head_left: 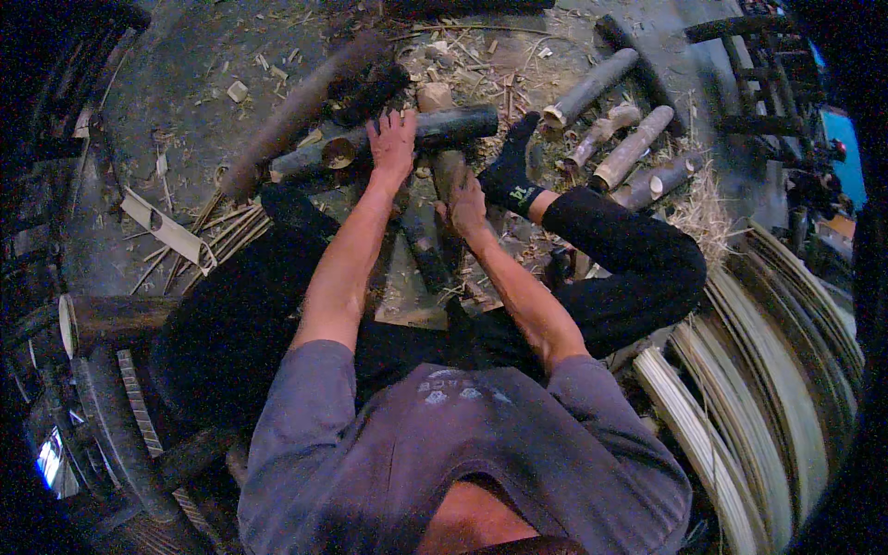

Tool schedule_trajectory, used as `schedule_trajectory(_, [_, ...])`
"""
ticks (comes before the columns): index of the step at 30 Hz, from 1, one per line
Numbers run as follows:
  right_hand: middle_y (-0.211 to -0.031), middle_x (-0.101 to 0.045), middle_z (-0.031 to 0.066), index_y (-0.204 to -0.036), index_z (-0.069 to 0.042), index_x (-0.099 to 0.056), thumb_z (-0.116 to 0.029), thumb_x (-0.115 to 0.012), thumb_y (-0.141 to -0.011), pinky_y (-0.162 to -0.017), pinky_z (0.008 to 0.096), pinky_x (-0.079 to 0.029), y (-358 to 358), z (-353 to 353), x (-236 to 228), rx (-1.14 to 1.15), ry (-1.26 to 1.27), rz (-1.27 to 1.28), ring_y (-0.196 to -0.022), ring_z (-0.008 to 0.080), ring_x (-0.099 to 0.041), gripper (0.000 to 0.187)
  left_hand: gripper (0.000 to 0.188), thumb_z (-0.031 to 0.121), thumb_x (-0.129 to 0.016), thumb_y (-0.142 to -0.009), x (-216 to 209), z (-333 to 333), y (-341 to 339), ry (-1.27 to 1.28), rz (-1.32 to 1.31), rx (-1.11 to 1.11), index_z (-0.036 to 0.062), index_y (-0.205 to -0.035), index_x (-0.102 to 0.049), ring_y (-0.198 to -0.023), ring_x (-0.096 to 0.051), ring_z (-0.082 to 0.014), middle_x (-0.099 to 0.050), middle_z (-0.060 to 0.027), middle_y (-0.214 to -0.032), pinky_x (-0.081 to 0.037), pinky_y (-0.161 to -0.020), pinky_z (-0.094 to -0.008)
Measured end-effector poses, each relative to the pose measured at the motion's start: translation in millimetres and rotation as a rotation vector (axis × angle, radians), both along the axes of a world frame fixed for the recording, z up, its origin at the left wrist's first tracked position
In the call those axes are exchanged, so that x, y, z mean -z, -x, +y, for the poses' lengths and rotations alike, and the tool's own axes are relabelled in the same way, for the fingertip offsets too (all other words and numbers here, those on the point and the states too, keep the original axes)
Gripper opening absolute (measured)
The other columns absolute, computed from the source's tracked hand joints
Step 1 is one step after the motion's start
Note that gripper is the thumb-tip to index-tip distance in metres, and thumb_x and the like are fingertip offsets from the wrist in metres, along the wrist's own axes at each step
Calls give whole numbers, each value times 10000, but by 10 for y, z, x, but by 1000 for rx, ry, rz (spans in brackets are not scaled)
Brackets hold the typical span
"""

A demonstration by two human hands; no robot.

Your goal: The person sits on the floor and uses a small hand tool to scrape and shape the ends of several bamboo segments. They repeatedly rotate the pieces and work on the hollowed ends, occasionally setting pieces aside and picking up new ones.

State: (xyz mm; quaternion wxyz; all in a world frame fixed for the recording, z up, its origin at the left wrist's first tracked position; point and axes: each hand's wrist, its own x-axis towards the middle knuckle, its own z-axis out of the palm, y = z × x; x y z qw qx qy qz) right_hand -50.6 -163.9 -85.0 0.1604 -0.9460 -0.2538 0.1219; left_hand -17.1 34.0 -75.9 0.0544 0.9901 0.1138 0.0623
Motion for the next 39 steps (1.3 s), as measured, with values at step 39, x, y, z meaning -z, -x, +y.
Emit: schedule_trajectory(39, [-1258, -423, 333, -1294, 53, -371, -346, -553, -826, -771, 463, -486, -147, -236, 332, -335, -42, -536, -975, 459, -539, 641, 362, 91, -482, -831, 94, 35, -188, 187, 59, -75, 170, -1184, -481, -1102, -473, -338, -509, -99, -1142, -302, -920, -638])
